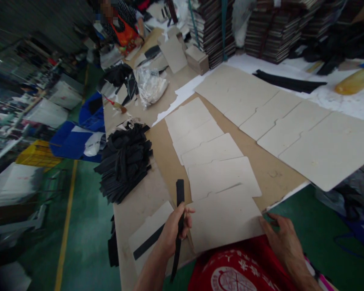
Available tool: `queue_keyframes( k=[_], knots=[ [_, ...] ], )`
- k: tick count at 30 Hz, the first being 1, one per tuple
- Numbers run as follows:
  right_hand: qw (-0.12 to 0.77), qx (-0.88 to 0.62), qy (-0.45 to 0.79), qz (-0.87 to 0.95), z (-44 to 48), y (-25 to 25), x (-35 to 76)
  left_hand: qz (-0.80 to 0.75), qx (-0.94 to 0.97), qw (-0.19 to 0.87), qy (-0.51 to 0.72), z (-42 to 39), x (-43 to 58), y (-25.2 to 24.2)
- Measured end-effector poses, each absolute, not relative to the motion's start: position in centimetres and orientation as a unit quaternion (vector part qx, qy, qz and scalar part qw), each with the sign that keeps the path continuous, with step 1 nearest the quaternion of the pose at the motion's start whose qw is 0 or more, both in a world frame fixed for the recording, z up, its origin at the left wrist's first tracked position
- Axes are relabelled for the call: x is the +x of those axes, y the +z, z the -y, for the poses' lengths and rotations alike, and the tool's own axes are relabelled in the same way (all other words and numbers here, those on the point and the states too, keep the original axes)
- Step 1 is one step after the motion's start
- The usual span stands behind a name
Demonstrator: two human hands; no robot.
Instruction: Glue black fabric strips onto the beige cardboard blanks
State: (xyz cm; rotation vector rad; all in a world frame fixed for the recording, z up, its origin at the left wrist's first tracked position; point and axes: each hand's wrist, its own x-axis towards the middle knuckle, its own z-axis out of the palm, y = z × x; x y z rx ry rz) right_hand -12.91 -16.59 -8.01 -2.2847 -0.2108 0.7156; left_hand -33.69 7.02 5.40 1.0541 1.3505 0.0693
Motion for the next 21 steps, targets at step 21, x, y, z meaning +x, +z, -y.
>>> queue_keyframes(
  k=[21],
  knots=[
    [0.469,-0.724,0.371,0.344,3.9,-1.0,-18.7,-0.559,0.333,0.758,0.040,-3.2,-36.5,1.7]
  ],
)
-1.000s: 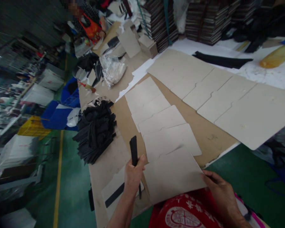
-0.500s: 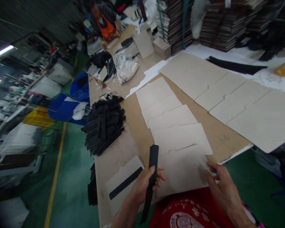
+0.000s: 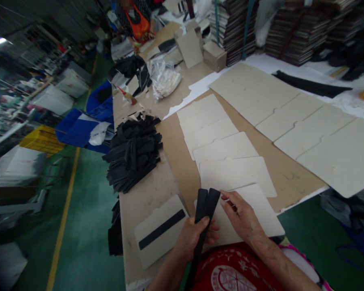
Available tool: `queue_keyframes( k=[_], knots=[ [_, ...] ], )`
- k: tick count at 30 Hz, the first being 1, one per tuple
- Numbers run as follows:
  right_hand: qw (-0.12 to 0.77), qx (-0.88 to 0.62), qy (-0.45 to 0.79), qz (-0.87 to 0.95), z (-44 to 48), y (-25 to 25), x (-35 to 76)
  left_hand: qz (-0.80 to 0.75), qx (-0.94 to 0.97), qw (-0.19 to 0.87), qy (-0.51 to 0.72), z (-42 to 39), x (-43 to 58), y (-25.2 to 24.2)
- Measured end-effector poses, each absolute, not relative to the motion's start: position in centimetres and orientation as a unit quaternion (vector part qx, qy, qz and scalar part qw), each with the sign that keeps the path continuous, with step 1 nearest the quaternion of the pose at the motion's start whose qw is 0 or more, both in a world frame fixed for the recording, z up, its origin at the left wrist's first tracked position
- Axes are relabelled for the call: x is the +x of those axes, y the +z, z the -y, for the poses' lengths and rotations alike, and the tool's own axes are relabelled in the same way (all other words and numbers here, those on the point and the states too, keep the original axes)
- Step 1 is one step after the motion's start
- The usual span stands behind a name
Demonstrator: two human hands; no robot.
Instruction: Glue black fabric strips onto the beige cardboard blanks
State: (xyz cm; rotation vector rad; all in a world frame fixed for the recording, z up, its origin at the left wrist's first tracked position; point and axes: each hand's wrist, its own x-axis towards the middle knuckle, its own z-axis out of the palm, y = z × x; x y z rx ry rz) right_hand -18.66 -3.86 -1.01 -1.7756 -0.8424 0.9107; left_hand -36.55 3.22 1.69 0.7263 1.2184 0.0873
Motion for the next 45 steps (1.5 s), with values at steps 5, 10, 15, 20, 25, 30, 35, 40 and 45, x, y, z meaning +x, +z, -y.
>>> queue_keyframes(
  k=[5,10,15,20,25,30,35,40,45],
  knots=[
    [0.463,-0.738,0.326,0.366,3.4,-0.1,-18.5,-0.594,0.338,0.729,0.038,-3.4,-36.3,1.0],
    [0.438,-0.747,0.370,0.338,3.2,0.2,-18.5,-0.616,0.341,0.711,0.009,-3.5,-36.2,0.5],
    [0.442,-0.753,0.429,0.231,5.5,-0.5,-18.0,-0.564,0.349,0.748,-0.034,-3.8,-38.4,1.3],
    [0.371,-0.774,0.498,0.125,11.5,-2.5,-17.1,-0.518,0.407,0.741,-0.128,-4.2,-42.3,2.4],
    [0.378,-0.764,0.522,0.023,14.9,-3.0,-16.6,-0.562,0.395,0.722,-0.079,-3.8,-43.4,1.9],
    [0.433,-0.776,0.459,0.017,14.0,-2.4,-15.9,-0.603,0.373,0.705,0.006,-3.7,-42.5,0.0],
    [0.413,-0.805,0.423,0.051,12.9,-3.5,-14.8,-0.632,0.435,0.637,0.070,-3.4,-41.2,-2.4],
    [0.363,-0.848,0.368,0.120,12.9,-5.1,-13.4,-0.671,0.461,0.578,0.065,-3.0,-39.8,-3.2],
    [0.366,-0.838,0.394,0.097,12.4,-5.3,-12.9,-0.673,0.454,0.580,0.069,-2.8,-39.6,-2.8]
  ],
)
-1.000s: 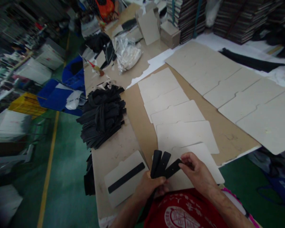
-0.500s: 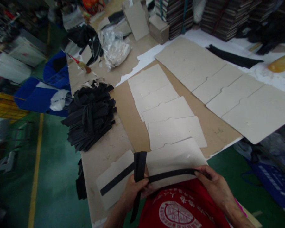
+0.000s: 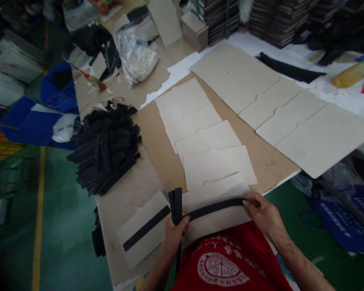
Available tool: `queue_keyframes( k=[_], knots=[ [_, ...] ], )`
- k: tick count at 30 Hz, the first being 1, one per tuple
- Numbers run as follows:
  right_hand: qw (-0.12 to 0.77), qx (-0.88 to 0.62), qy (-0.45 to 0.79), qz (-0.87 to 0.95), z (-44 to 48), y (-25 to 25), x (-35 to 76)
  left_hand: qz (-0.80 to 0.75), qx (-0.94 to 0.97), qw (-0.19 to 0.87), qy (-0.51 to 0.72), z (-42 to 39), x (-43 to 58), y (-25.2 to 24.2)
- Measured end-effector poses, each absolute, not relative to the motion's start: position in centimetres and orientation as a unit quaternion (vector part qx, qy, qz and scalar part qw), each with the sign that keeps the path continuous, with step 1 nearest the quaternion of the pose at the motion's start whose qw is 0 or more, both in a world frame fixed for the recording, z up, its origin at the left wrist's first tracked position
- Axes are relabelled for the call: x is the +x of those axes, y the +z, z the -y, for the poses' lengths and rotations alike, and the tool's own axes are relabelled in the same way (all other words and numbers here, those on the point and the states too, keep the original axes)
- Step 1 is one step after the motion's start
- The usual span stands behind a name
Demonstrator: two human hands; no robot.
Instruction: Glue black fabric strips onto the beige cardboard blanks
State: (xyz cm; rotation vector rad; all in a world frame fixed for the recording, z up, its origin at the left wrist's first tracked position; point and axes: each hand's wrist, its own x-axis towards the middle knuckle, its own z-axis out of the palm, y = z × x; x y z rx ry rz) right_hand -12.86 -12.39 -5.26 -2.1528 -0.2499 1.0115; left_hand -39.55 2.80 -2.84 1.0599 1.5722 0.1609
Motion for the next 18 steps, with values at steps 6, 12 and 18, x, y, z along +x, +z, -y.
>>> queue_keyframes(
  k=[6,12,18],
  knots=[
    [0.376,-0.839,0.387,0.067,12.1,-5.8,-12.6,-0.675,0.486,0.553,0.040,-2.3,-39.8,-3.2],
    [0.350,-0.862,0.355,0.089,12.6,-6.8,-12.5,-0.671,0.494,0.551,0.037,-2.0,-39.8,-3.5],
    [0.337,-0.877,0.327,0.099,12.2,-7.2,-12.3,-0.682,0.490,0.542,0.044,-2.3,-39.5,-3.9]
  ],
)
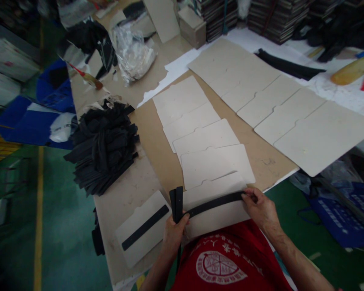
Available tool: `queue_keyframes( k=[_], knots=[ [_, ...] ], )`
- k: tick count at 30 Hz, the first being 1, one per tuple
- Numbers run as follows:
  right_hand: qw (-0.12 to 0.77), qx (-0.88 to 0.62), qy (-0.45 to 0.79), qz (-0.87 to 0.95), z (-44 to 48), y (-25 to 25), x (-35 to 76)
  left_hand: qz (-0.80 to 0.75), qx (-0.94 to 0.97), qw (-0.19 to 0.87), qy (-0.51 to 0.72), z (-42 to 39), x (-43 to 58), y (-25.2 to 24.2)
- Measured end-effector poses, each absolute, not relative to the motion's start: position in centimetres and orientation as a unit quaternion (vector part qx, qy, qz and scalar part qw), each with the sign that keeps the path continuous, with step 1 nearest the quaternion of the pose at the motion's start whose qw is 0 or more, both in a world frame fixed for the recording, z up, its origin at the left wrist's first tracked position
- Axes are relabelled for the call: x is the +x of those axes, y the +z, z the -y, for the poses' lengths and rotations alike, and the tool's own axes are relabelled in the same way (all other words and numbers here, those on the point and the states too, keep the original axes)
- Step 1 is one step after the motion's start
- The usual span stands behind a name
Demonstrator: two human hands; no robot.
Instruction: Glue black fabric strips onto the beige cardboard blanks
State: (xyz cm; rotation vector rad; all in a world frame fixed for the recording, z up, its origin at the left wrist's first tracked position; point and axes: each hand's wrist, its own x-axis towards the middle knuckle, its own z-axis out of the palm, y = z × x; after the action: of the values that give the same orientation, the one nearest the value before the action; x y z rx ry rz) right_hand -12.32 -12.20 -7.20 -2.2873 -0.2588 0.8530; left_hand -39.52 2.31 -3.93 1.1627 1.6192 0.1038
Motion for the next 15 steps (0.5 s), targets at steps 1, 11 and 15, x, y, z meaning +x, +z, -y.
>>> queue_keyframes(
  k=[1,11,15],
  knots=[
    [0.333,-0.880,0.324,0.103,12.2,-7.3,-12.2,-0.682,0.490,0.541,0.045,-2.4,-39.5,-4.0],
    [0.345,-0.886,0.283,0.128,12.5,-8.1,-11.9,-0.683,0.507,0.523,0.043,-2.3,-39.0,-4.3],
    [0.349,-0.887,0.272,0.127,12.5,-8.3,-11.8,-0.686,0.511,0.516,0.035,-2.4,-38.7,-4.2]
  ],
)
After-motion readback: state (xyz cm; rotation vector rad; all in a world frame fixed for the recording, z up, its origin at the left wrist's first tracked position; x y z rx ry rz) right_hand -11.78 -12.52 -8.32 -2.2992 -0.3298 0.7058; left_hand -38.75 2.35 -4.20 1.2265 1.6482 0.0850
